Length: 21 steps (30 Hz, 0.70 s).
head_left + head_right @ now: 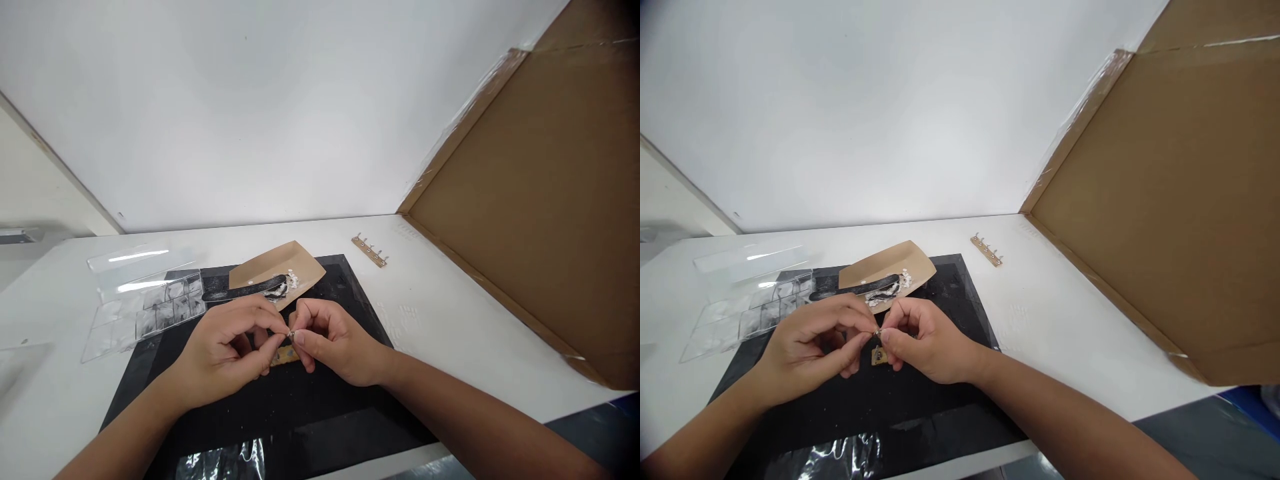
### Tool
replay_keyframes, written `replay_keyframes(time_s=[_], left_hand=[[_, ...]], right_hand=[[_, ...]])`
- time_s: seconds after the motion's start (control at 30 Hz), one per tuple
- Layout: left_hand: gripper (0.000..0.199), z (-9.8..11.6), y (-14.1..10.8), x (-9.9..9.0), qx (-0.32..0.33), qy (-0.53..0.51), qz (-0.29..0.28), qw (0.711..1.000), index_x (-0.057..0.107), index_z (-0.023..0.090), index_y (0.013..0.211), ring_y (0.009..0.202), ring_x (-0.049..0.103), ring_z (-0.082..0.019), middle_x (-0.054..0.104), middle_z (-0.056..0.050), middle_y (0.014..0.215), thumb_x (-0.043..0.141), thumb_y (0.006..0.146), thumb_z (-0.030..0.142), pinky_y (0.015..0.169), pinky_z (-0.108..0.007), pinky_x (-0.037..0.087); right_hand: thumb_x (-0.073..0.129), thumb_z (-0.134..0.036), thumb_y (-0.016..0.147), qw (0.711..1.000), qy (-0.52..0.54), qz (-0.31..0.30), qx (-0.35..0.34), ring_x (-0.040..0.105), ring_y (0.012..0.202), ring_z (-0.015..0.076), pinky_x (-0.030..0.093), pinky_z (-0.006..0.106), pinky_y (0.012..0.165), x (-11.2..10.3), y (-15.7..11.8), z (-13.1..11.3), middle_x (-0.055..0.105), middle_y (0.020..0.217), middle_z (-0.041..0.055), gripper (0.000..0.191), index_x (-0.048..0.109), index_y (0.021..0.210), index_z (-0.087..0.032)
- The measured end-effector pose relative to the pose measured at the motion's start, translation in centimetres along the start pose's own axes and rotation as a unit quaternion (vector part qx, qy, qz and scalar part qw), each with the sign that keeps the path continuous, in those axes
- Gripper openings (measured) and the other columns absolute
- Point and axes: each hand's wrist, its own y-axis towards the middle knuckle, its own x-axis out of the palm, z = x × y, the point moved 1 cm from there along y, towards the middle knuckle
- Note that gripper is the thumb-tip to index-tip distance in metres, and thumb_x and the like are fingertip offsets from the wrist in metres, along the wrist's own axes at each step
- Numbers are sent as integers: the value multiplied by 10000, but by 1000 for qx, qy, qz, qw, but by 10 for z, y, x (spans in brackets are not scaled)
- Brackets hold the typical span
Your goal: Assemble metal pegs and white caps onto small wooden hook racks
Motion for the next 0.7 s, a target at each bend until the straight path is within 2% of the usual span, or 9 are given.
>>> replay_keyframes(time_s=[0.17, 0.37, 0.53, 0.7], left_hand=[[234, -2, -1, -4, -14, -36, -21, 999, 741, 228, 1123, 575, 731, -70, 676, -35, 1035, 644, 978, 71, 449, -136, 585], [230, -1, 1, -8, -1, -33, -50, 998, 766, 213, 1130, 548, 737, -55, 682, -35, 1035, 662, 983, 69, 484, -115, 581], [223, 4, 3, -10, 68, 43, -60, 995, 766, 199, 1131, 586, 712, -52, 711, -43, 992, 669, 979, 69, 523, -132, 582], [200, 10, 8, -7, 124, 144, -54, 980, 738, 199, 1100, 814, 712, -138, 740, -51, 932, 654, 977, 66, 718, -249, 611]], right_hand=[[762, -325, 959, 1000, -10, -14, -6, 575, 566, 72, 487, 199, 589, -2, -1, 0, 635, 696, -42, 262, 563, 874, -178], [708, -306, 991, 992, -113, -45, -36, 635, 633, 106, 496, 218, 574, -10, -4, -8, 657, 782, 0, 177, 616, 920, -172], [694, -301, 1002, 983, -148, -89, -55, 668, 669, 114, 525, 230, 617, -14, -4, -16, 680, 796, 5, 156, 625, 941, -175], [695, -329, 1012, 988, -120, -94, -17, 664, 683, 113, 548, 246, 667, -14, -5, -21, 677, 783, -2, 178, 624, 951, -178]])
